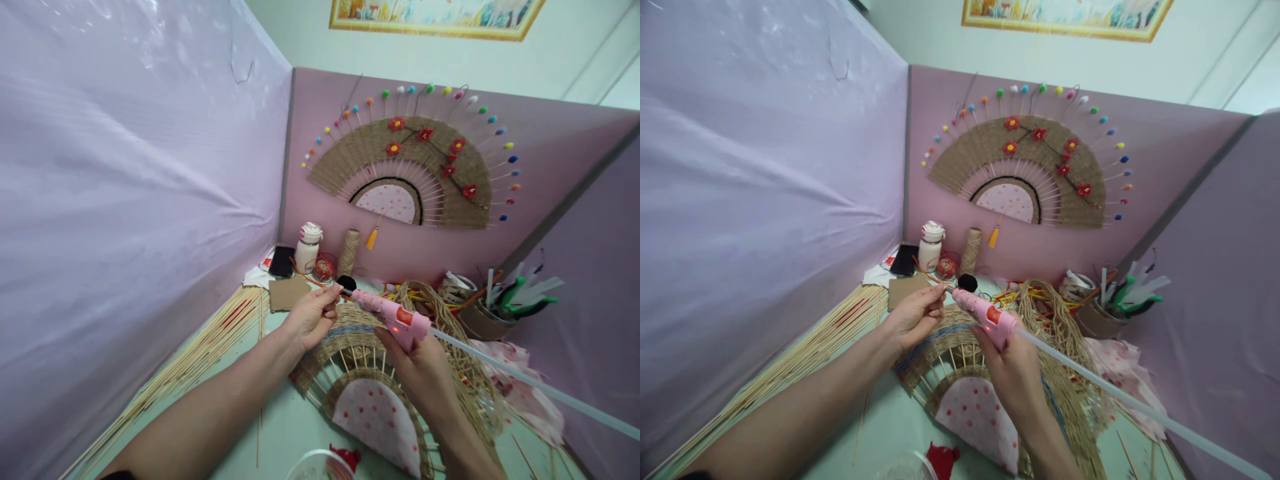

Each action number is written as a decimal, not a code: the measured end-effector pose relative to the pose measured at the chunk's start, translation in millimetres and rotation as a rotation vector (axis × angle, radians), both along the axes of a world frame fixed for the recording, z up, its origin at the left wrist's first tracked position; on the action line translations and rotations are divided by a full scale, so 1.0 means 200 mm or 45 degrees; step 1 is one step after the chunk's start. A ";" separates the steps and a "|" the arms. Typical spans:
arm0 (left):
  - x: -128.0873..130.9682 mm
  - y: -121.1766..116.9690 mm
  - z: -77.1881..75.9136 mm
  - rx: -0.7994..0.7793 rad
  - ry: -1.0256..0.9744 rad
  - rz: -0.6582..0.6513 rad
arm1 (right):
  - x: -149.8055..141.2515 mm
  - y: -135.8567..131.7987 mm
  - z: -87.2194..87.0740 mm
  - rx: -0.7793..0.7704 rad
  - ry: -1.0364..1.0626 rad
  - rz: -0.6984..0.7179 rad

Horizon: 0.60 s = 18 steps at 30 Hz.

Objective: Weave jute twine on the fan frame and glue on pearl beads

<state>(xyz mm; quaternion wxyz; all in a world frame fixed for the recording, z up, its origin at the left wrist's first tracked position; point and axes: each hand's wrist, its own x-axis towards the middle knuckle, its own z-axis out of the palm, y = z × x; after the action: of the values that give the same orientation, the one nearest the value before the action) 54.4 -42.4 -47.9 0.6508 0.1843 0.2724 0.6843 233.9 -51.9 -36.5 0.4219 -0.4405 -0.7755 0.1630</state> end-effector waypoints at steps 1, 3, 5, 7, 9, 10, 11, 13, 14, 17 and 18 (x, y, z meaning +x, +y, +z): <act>0.00 0.00 0.00 0.001 0.001 0.007 | 0.00 0.00 0.00 -0.004 -0.008 -0.001; 0.00 0.00 0.00 -0.001 0.007 0.021 | 0.00 0.00 0.00 -0.017 -0.025 0.003; 0.00 0.01 0.00 -0.008 0.010 0.035 | 0.01 -0.01 0.01 -0.031 -0.032 0.002; -0.02 0.02 0.01 0.001 0.023 0.052 | 0.01 -0.02 0.02 -0.021 -0.027 -0.006; -0.07 0.04 0.02 0.033 0.083 0.084 | 0.02 -0.03 0.04 0.012 -0.017 -0.011; -0.10 0.05 0.02 0.054 0.144 0.110 | 0.02 -0.04 0.05 0.033 -0.009 -0.013; -0.15 0.06 0.02 0.063 0.237 0.137 | 0.03 -0.05 0.05 0.050 0.000 -0.015; -0.27 0.09 0.01 0.058 0.513 0.227 | 0.05 -0.05 0.06 0.048 0.024 -0.030; -0.34 0.11 0.00 0.017 0.702 0.261 | 0.07 -0.05 0.07 0.032 0.040 -0.048; -0.50 0.14 -0.05 -0.099 1.275 0.235 | 0.10 -0.04 0.07 -0.008 0.072 -0.074; -0.52 0.14 -0.07 -0.125 1.391 0.203 | 0.11 -0.04 0.08 -0.005 0.091 -0.070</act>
<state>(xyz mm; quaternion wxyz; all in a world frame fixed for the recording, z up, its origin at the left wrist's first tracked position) -50.6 -14.0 -61.6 0.3692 0.4606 0.6150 0.5228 255.0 -59.9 -21.3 0.4528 -0.4563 -0.7473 0.1685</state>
